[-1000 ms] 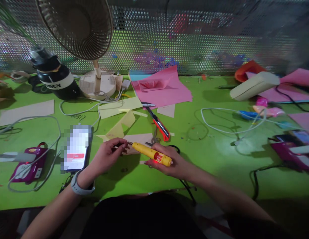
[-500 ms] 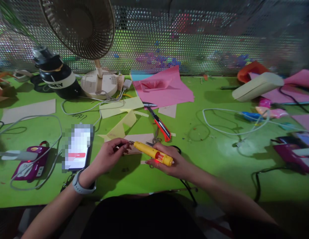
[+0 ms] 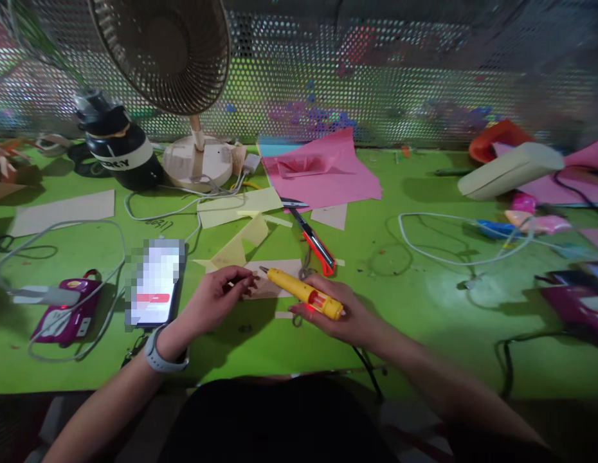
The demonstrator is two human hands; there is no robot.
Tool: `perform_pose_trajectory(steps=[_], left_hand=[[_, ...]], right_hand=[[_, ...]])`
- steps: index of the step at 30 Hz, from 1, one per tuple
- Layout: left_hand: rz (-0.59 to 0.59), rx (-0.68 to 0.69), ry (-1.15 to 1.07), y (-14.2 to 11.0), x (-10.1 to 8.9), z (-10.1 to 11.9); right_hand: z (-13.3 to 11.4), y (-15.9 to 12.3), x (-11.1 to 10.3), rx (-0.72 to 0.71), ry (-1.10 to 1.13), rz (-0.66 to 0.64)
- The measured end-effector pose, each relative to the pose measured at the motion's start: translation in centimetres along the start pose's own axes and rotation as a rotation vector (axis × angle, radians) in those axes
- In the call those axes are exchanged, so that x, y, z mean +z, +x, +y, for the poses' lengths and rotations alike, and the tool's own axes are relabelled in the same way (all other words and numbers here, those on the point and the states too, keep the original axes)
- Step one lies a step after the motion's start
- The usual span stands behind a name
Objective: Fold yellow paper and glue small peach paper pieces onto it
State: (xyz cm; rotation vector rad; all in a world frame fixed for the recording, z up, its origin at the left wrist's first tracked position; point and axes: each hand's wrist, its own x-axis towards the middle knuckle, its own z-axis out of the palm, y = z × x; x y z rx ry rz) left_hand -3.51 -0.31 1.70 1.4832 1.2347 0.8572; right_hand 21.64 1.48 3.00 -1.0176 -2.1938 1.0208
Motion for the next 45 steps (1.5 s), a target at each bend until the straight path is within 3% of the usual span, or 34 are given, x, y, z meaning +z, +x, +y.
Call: perform_pose_trajectory(steps=[5,8,12,16,20,23,27,37,45], left_hand=[[0.024,-0.004,0.037,-0.1,0.0,0.3],[0.010,-0.005,0.026,-0.1,0.0,0.3],[-0.008,0.007,0.024,-0.1,-0.1,0.2],[-0.007,-0.020,-0.004,0.0,-0.1,0.3],[-0.021,-0.079,-0.136,0.1,0.0,0.8],[-0.020,-0.118,-0.187,0.1,0.1,0.9],[-0.044,-0.109,-0.179,0.1,0.3,0.6],[-0.123,-0.077,-0.100,-0.2,0.5,0.0],[-0.164,-0.087,-0.008,-0.2,0.4,0.4]], right_hand=[[3.3,0.8,-0.2,-0.077,-0.448,0.149],[5.6,1.8,-0.3,-0.085,-0.651,0.139],[6.9,2.7,-0.5,-0.067,-0.718,0.086],[6.0,2.5,-1.6,-0.122,-0.746,0.040],[3.7,2.0,-2.4,-0.291,-0.705,0.165],[2.3,2.0,-1.8,-0.466,-0.627,0.198],[1.3,2.3,-0.4,-0.592,-0.652,0.209],[1.4,2.3,1.8,-0.670,-0.665,0.159],[2.1,2.0,1.9,-0.665,-0.696,0.207]])
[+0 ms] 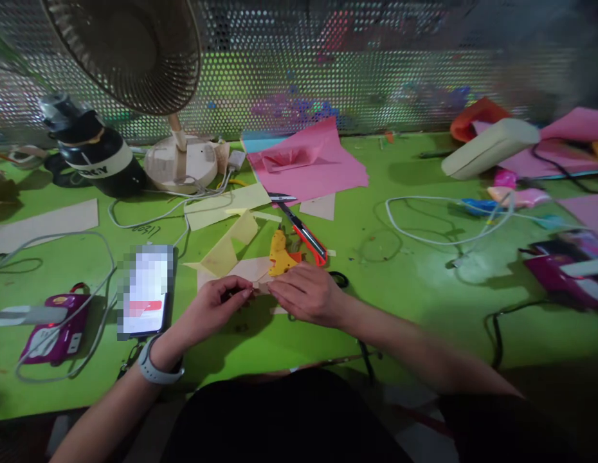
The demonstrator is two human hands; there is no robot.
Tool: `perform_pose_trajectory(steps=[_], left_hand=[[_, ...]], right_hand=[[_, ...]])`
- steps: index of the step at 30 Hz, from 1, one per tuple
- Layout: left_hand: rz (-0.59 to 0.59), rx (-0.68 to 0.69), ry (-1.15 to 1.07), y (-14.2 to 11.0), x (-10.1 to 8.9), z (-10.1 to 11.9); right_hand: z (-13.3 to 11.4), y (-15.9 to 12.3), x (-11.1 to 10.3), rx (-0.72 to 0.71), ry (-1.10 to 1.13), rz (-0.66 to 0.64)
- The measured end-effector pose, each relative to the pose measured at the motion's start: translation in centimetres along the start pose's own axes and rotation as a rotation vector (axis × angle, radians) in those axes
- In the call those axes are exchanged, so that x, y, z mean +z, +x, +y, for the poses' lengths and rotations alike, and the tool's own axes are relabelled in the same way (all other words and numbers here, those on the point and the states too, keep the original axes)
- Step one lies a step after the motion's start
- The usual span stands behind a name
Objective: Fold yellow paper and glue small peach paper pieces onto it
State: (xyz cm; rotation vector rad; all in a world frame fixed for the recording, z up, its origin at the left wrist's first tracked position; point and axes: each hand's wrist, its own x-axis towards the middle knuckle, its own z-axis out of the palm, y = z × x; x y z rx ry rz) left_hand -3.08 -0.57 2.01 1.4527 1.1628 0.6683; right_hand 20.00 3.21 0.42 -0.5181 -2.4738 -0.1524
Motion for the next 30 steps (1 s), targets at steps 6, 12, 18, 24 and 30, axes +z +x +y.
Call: perform_pose_trajectory(steps=[6,12,18,24,30], left_hand=[[-0.026,0.013,0.047,0.14,-0.07,0.03],[-0.044,-0.020,0.042,0.18,0.09,0.09],[-0.044,-0.018,0.050,0.14,0.13,0.21],[-0.043,-0.016,0.053,0.12,0.09,0.11],[-0.035,0.010,0.070,0.25,0.04,-0.14]], right_hand=[[0.03,0.21,0.13,0.000,-0.042,0.026],[-0.14,0.27,0.18,0.003,-0.046,0.044],[-0.22,0.35,0.12,0.001,-0.051,0.042],[-0.13,0.19,0.16,-0.007,-0.055,0.043],[-0.23,0.15,0.26,-0.004,-0.049,0.043]])
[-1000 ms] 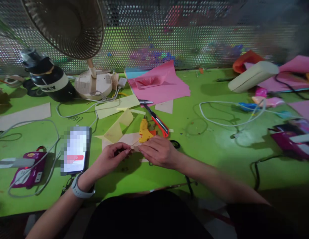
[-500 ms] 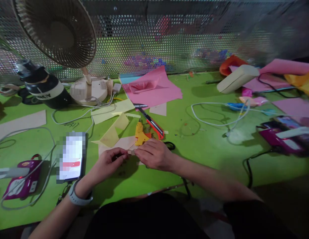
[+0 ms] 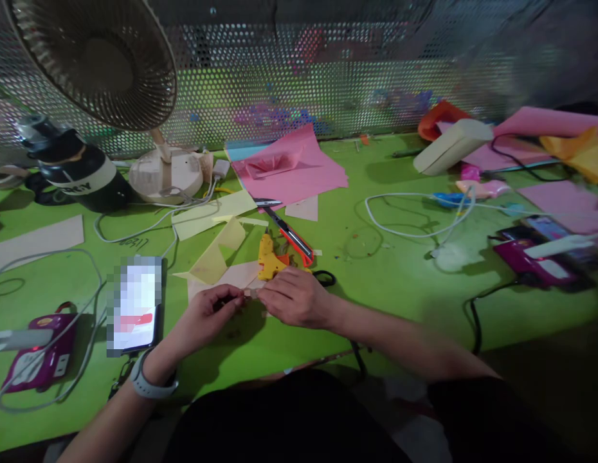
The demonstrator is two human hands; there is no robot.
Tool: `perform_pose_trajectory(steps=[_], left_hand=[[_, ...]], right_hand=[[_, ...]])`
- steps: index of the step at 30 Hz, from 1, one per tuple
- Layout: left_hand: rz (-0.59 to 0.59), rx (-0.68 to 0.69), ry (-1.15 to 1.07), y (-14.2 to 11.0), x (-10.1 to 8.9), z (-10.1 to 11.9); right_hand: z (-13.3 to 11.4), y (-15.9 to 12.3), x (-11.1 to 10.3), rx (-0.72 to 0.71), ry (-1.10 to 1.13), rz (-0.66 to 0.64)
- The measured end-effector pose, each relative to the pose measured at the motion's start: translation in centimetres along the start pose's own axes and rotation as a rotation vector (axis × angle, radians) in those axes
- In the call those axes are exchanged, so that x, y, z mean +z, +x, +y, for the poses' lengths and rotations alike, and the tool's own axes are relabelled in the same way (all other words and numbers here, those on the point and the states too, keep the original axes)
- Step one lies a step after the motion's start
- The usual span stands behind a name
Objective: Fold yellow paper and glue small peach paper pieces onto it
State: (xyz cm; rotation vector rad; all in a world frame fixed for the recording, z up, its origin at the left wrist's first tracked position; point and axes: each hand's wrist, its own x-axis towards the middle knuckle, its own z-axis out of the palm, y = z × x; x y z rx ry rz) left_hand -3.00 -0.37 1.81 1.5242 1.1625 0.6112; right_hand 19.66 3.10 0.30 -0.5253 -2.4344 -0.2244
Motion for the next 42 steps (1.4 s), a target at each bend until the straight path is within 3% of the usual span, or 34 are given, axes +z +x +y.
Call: perform_pose_trajectory(steps=[42], left_hand=[[-0.004,-0.018,-0.020,-0.07,0.02,0.04]], right_hand=[[0.09,-0.16,0.36,-0.056,0.030,0.016]])
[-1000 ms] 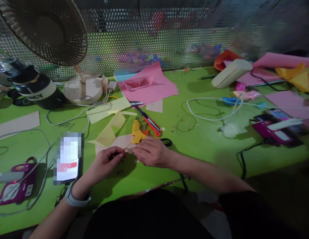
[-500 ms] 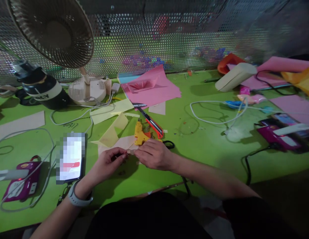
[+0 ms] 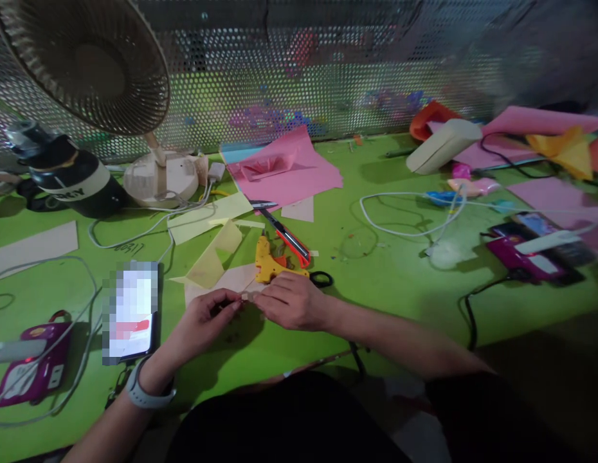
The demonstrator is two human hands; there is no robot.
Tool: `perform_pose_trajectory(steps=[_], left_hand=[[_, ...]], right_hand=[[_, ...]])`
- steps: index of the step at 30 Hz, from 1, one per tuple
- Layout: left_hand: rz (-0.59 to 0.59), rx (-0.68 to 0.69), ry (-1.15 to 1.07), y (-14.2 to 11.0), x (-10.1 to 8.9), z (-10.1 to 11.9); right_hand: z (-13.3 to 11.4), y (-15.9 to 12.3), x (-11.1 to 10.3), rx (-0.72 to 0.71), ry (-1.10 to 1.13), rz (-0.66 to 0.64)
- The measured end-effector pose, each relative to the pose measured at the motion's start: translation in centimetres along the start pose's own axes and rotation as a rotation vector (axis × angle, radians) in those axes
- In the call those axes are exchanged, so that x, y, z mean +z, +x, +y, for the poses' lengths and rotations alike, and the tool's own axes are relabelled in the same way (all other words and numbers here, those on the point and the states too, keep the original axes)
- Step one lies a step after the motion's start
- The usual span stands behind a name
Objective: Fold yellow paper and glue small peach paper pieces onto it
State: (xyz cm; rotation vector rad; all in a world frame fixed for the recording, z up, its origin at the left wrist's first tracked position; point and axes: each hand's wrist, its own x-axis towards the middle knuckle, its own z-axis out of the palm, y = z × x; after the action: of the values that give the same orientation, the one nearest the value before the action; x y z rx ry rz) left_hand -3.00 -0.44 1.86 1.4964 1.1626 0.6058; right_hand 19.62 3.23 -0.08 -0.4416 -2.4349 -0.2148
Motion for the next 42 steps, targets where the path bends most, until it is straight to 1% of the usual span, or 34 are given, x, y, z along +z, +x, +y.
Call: perform_pose_trajectory(steps=[11,20,30,34,37,42], left_hand=[[-0.003,-0.026,0.004,0.17,-0.13,-0.03],[0.012,-0.006,0.026,0.38,-0.23,-0.46],[0.000,0.004,-0.005,0.13,0.02,-0.36],[0.006,-0.007,-0.063,0.21,0.16,-0.53],[0.009,-0.021,-0.175,0.37,0.15,-0.51],[-0.018,-0.073,-0.319,0.44,0.13,-0.17]], right_hand=[[0.11,0.22,-0.05,-0.007,-0.027,0.001],[0.13,0.31,0.06,-0.025,-0.025,0.027],[0.00,0.09,-0.28,-0.014,-0.022,-0.001],[-0.05,-0.08,-0.52,0.010,-0.029,0.001],[0.04,-0.24,-0.67,0.028,-0.070,0.018],[0.23,-0.43,-0.68,0.010,-0.094,0.053]])
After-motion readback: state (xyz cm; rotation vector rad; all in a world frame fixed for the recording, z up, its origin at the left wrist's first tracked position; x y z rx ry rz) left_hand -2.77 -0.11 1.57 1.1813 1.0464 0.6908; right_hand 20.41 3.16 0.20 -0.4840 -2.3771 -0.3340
